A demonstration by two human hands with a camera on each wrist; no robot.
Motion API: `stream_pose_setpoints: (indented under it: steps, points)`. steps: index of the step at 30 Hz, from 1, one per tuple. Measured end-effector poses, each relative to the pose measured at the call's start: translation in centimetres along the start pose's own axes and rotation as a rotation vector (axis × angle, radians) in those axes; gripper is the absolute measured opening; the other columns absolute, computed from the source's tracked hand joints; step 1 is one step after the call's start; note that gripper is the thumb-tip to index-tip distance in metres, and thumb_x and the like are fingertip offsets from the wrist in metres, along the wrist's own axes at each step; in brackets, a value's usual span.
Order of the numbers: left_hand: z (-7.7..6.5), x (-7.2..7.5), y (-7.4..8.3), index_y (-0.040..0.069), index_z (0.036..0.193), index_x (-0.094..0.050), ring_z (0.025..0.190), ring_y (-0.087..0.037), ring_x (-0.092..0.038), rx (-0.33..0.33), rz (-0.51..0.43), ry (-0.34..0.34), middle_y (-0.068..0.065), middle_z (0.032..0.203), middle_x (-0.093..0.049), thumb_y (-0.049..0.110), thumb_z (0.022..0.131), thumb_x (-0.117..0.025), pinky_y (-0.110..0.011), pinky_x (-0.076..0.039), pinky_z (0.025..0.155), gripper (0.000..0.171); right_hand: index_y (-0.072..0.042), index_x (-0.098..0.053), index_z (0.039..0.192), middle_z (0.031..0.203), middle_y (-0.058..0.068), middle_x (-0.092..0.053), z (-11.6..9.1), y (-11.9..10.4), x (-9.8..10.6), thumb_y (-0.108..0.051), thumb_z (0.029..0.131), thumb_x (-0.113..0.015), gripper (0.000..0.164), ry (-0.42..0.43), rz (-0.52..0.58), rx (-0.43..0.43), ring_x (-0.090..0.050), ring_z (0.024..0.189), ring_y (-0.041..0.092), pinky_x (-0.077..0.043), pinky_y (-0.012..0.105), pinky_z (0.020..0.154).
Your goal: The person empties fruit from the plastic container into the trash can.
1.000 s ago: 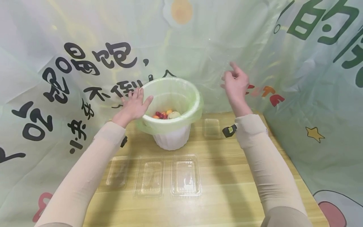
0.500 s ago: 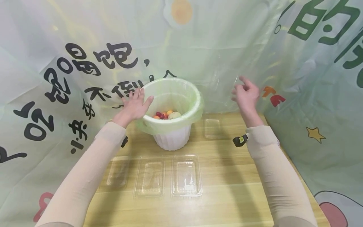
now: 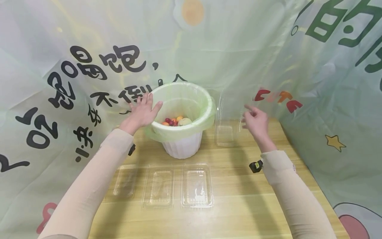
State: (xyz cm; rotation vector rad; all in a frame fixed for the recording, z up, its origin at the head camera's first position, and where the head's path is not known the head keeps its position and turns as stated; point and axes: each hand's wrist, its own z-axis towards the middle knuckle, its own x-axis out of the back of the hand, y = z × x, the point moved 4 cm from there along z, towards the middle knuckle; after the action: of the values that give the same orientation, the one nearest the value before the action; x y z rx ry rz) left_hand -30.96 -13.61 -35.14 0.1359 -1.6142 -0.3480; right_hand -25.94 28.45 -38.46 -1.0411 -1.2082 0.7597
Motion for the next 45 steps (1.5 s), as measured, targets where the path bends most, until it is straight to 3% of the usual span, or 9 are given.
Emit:
stream_pose_setpoints:
  steps: [13, 16, 19, 22, 36, 45]
  points:
    - [-0.1, 0.0, 0.0, 0.005, 0.169, 0.002, 0.162, -0.052, 0.003, 0.001, -0.005, -0.005, -0.020, 0.177, 0.006, 0.070, 0.106, -0.010, -0.076, 0.009, 0.124, 0.091, -0.003, -0.053, 0.153, 0.101, -0.009, -0.067, -2.2, 4.9, -1.3, -0.020, 0.105, -0.044, 0.052, -0.092, -0.040, -0.045, -0.074, 0.085, 0.003, -0.065, 0.029, 0.074]
    - [0.0, 0.0, 0.0, 0.006, 0.169, 0.003, 0.162, -0.052, 0.003, 0.003, -0.003, -0.007, -0.020, 0.177, 0.006, 0.070, 0.106, -0.010, -0.076, 0.009, 0.124, 0.091, -0.001, -0.053, 0.153, 0.107, 0.003, -0.072, -2.6, 6.1, -1.6, -0.018, 0.104, -0.044, 0.052, -0.108, -0.051, -0.052, -0.074, 0.084, 0.003, -0.066, 0.031, 0.075]
    - [0.0, 0.0, -0.1, 0.006, 0.169, 0.003, 0.162, -0.052, 0.003, 0.005, 0.000, -0.008, -0.020, 0.177, 0.007, 0.071, 0.105, -0.009, -0.075, 0.009, 0.124, 0.092, 0.000, -0.051, 0.153, 0.124, 0.024, -0.069, -2.9, 7.1, -2.0, -0.016, 0.104, -0.045, 0.053, -0.123, -0.060, -0.066, -0.074, 0.084, 0.003, -0.066, 0.031, 0.075]
    - [-0.1, 0.0, -0.1, 0.006, 0.169, 0.002, 0.162, -0.051, 0.003, 0.006, -0.009, -0.008, -0.020, 0.177, 0.006, 0.069, 0.107, -0.011, -0.075, 0.008, 0.124, 0.090, 0.001, -0.051, 0.153, 0.132, 0.031, -0.065, -3.3, 8.1, -2.4, -0.015, 0.103, -0.046, 0.053, -0.139, -0.063, -0.086, -0.075, 0.087, 0.008, -0.066, 0.032, 0.075]
    - [-0.1, 0.0, 0.0, 0.006, 0.169, 0.002, 0.162, -0.051, 0.002, 0.005, -0.006, -0.005, -0.020, 0.177, 0.006, 0.070, 0.106, -0.010, -0.075, 0.008, 0.125, 0.091, 0.003, -0.051, 0.152, 0.139, 0.036, -0.061, -4.9, 11.5, -3.9, -0.014, 0.102, -0.046, 0.053, -0.200, -0.090, -0.154, -0.076, 0.106, 0.035, -0.065, 0.044, 0.087]
    - [-0.1, 0.0, 0.0, 0.006, 0.169, 0.002, 0.162, -0.051, 0.003, 0.004, -0.011, -0.007, -0.020, 0.177, 0.006, 0.071, 0.106, -0.009, -0.076, 0.007, 0.124, 0.091, 0.004, -0.047, 0.154, 0.137, 0.037, -0.060, -5.9, 12.9, -4.4, -0.013, 0.104, -0.047, 0.053, -0.221, -0.084, -0.194, -0.076, 0.108, 0.037, -0.065, 0.042, 0.087]
